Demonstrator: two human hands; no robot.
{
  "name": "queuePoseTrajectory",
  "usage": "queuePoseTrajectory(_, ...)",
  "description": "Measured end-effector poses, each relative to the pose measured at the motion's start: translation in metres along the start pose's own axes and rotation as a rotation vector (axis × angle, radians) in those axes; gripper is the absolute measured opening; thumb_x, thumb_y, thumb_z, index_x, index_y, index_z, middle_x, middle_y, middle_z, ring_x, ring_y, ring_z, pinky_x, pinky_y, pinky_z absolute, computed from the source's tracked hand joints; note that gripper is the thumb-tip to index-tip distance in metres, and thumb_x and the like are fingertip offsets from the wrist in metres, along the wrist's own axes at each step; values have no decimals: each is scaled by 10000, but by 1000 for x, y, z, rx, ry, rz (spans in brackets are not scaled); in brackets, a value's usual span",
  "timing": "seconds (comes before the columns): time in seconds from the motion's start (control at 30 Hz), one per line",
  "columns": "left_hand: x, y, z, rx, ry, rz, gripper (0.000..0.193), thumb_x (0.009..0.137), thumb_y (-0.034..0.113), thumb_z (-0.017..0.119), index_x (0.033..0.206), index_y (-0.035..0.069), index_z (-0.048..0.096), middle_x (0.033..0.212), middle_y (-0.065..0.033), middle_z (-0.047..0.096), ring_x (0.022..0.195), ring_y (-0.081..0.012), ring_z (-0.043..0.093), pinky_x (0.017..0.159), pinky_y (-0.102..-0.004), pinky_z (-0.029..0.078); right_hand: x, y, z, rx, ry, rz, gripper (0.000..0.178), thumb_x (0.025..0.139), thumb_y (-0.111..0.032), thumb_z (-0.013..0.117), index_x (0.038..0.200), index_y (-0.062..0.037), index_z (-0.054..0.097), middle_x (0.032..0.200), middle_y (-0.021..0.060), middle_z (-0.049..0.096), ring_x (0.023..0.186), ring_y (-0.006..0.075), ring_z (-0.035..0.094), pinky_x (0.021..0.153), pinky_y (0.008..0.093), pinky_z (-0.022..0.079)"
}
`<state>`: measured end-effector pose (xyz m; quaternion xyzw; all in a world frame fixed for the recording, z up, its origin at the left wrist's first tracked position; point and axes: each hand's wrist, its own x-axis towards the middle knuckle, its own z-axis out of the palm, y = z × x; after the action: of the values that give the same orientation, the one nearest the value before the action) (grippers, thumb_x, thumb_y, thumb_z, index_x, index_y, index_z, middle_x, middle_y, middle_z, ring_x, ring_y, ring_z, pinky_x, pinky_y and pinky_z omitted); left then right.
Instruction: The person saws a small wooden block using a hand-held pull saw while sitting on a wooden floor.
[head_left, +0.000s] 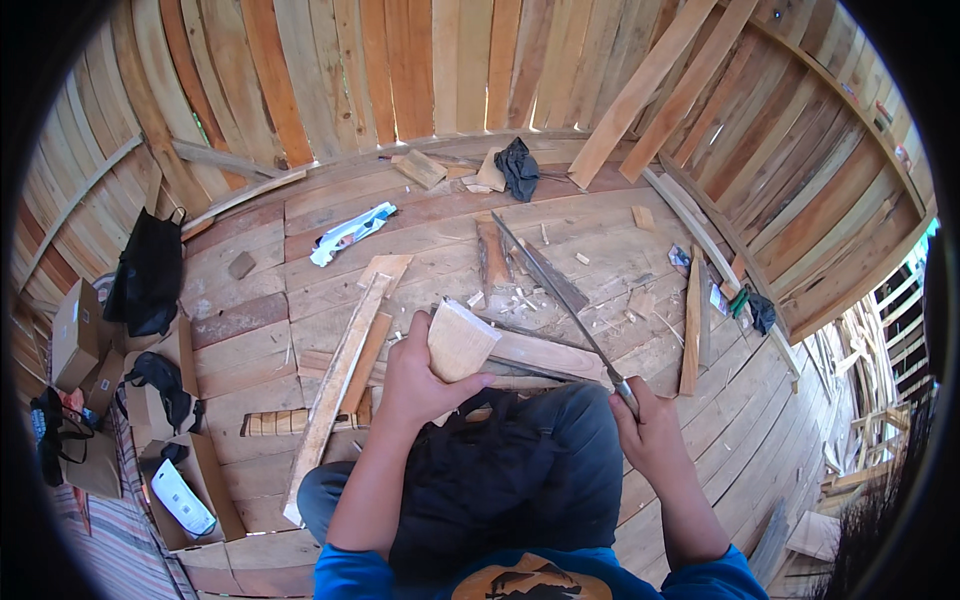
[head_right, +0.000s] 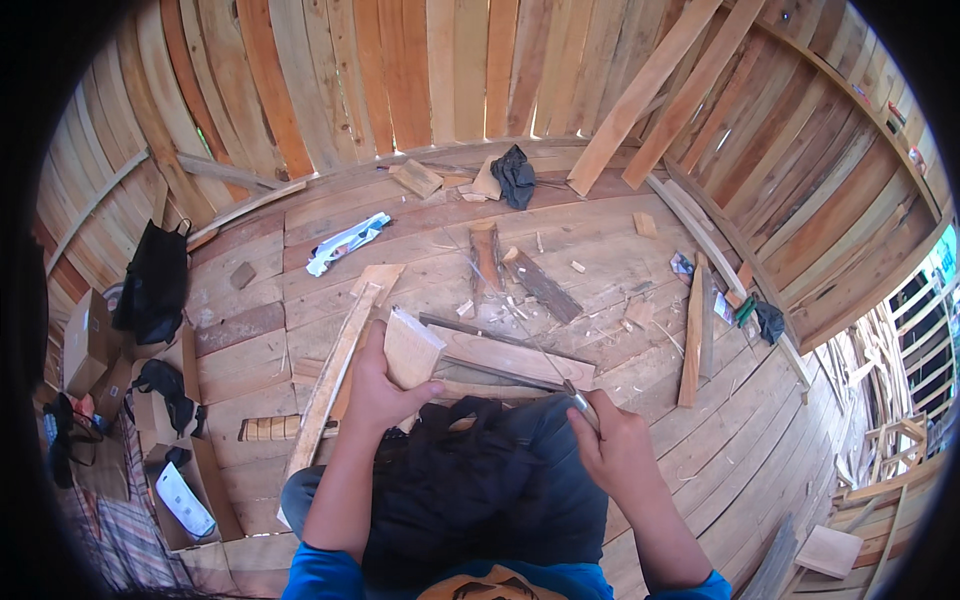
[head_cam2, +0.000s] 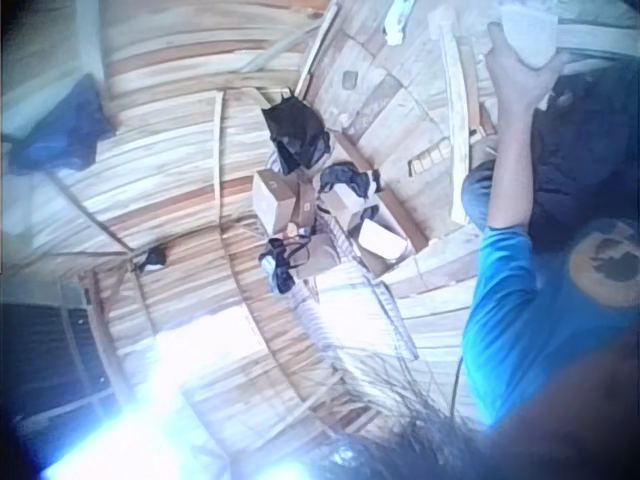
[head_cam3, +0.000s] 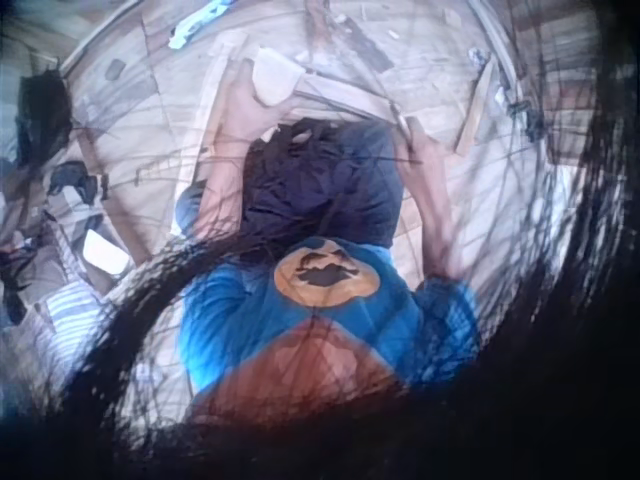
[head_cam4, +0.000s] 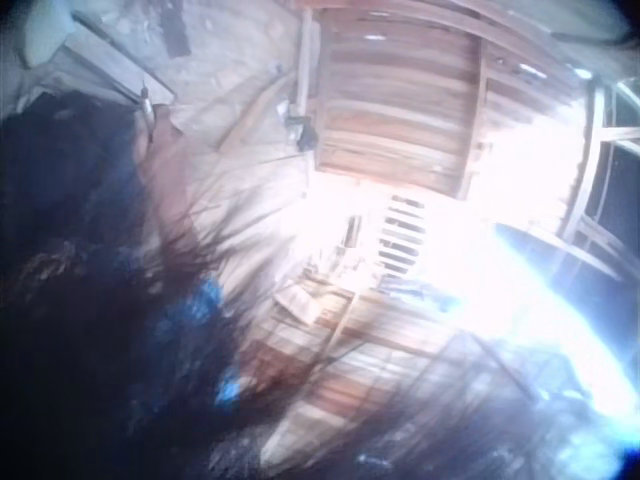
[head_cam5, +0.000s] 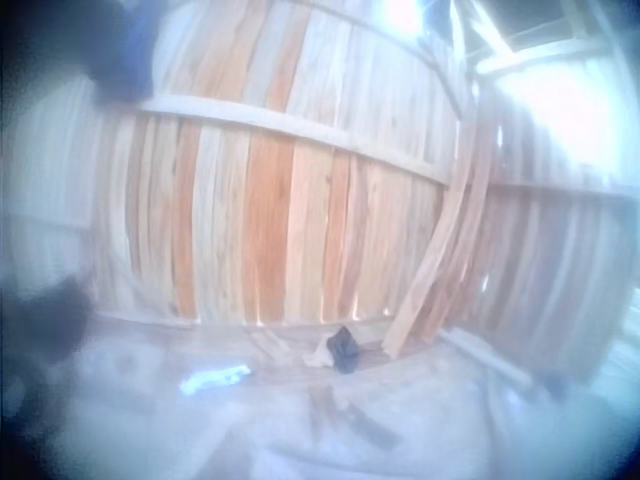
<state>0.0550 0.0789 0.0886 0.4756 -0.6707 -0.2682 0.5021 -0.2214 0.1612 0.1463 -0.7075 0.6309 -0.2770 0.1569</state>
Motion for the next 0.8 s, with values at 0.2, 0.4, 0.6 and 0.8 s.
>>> queuePoseTrajectory(0.2, -1, -27, 13, 99, -42, -25, 687, 654, 399, 864, 1043, -5, 466, 836, -222, 667, 828, -397, 682, 690, -411, 530, -15, 32, 14, 88, -79, 220, 218, 905, -193, 641, 897, 13, 571, 625, 211, 591, 602, 401, 629, 536, 399, 470)
queuePoseTrajectory(0.4, 2, -66, 24, -53, 53, -194, 466, 917, 362, 620, 1096, -30, 443, 921, -256, 643, 873, -356, 660, 764, -422, 486, -54, 139, 82, 258, -154, 274, 229, 908, -208, 650, 838, -11, 559, 555, 134, 556, 444, 255, 574, 444, 354, 456)
queuePoseTrajectory(0.6, 7, -61, 26, -446, 53, -483, 222, 898, 67, 458, 1114, 19, 459, 1093, -117, 563, 1050, -190, 503, 947, -299, 374, -45, 155, 84, 653, -221, 719, 278, 909, -197, 658, 748, -32, 502, 532, 68, 526, 371, 154, 521, 321, 317, 437)
queuePoseTrajectory(0.8, 6, -76, 24, -559, 17, -400, 171, 918, 15, 540, 1073, 30, 471, 1056, -86, 595, 970, -122, 563, 863, -277, 442, -39, 157, 87, 710, -271, 737, 289, 898, -192, 673, 753, -27, 487, 516, 78, 517, 365, 171, 521, 327, 333, 456)
